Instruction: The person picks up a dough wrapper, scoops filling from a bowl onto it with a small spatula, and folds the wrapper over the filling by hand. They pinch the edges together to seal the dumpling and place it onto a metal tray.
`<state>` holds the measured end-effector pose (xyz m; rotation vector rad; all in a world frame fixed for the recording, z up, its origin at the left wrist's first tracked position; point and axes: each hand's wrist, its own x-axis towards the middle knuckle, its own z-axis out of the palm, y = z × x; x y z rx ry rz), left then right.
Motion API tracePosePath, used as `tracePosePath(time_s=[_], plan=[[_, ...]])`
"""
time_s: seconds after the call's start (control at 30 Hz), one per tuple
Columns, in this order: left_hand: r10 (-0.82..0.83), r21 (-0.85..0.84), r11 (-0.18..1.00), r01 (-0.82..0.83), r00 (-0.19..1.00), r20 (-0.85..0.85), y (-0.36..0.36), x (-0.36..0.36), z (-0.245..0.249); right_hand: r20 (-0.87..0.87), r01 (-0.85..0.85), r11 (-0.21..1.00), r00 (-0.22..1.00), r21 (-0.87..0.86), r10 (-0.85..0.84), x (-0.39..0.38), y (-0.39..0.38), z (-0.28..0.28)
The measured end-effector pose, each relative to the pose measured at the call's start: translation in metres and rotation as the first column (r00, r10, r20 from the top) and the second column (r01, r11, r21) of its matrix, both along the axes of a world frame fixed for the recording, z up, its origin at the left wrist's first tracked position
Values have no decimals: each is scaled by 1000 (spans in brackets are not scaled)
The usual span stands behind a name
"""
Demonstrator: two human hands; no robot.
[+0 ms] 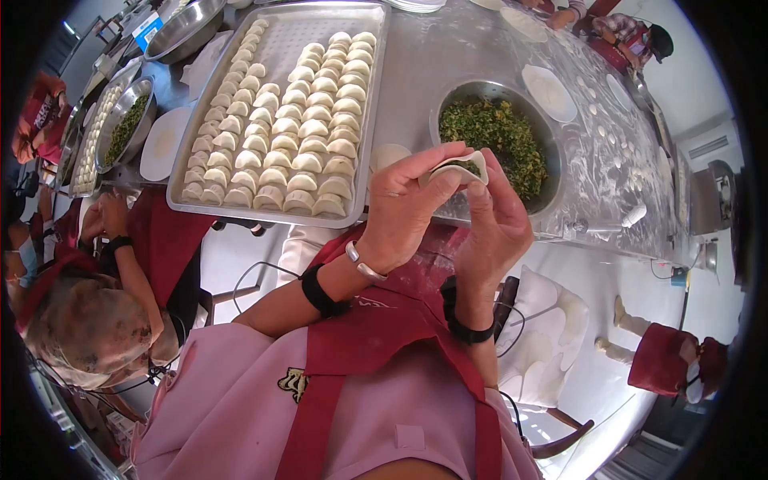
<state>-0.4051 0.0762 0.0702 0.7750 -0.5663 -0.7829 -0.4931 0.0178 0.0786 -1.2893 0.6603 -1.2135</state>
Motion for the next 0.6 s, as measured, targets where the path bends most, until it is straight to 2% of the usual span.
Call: tracePosePath(time_s=[0.17,0.23,0.33,0.43,0.53,0.6], plan=[[7,-3,1000,-7,1000,-30,1,-3,0,-17,59,986,998,-159,-62,2,-4,-10],[-22,20,1000,21,999,39,3,-1,-2,-47,63,974,996,-219,-75,0,-6,-9],[-52,67,997,46,995,87,6,-1,-3,-85,25,926,995,-376,-61,-4,-13,-7],[-64,113,992,52,993,103,9,1,-2,-175,-37,897,984,-440,-45,-10,-18,-8],[-97,100,991,89,992,83,9,5,-4,-199,-86,939,980,-333,19,-13,-19,-1],[-109,93,991,100,989,101,10,5,-4,-136,-142,972,984,-188,118,-13,-17,1]])
